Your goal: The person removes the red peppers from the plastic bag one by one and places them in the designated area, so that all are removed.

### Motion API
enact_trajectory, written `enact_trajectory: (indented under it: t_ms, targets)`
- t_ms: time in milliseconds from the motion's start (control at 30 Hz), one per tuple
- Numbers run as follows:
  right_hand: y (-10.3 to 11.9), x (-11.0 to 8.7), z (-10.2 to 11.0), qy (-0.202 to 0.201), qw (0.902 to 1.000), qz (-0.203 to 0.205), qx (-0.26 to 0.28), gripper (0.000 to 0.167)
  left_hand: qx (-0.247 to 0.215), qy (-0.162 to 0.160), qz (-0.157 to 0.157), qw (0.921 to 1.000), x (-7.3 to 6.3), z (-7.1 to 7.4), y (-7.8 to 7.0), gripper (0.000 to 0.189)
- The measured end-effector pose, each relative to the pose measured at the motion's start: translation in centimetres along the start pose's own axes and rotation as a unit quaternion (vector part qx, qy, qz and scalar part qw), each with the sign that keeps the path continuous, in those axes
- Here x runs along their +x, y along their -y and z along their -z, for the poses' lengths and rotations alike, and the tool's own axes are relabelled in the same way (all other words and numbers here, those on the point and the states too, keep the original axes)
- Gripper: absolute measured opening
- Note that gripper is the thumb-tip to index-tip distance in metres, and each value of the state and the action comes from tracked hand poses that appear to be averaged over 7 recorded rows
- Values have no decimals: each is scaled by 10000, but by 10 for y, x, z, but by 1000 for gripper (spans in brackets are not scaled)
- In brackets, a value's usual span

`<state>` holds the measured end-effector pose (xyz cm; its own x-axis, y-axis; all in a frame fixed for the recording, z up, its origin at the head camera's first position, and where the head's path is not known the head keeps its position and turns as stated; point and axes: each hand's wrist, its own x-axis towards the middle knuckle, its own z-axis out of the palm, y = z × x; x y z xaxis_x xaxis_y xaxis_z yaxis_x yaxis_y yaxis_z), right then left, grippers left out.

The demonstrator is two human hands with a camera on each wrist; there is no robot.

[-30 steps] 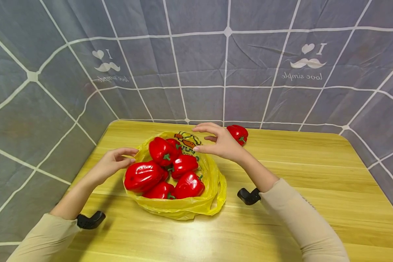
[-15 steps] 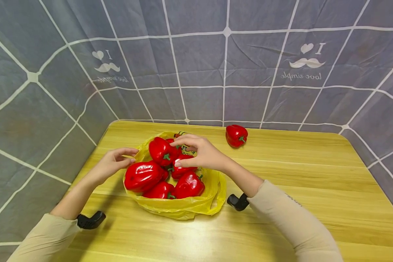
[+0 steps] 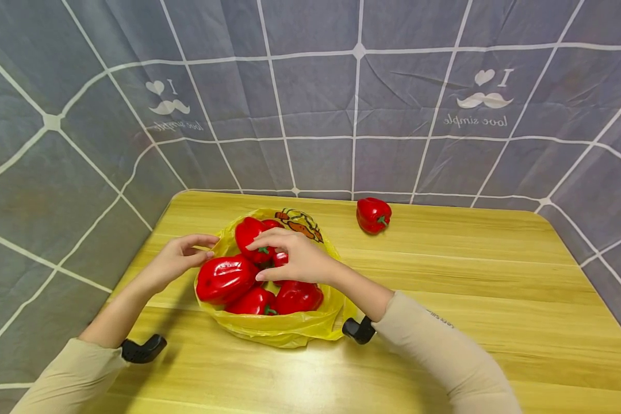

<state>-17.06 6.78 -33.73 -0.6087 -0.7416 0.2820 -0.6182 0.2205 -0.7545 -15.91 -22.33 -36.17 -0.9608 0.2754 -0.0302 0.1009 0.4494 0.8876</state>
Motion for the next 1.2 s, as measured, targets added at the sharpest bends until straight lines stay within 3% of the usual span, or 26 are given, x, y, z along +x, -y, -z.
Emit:
enact_trajectory:
  t_ms: [500,800,1200]
  targets:
    - [0,15,-29,148,9994,264,-169,44,62,15,16,10000,-1,-1,0,34]
    - [-1,18,-37,265,9993,95,-227,42,114,65,35,9999,-3,-1,-1,36]
    - [-3,22,-42,269,9984,242,-436,41,107,61,45,9999,-1,-1,-1,36]
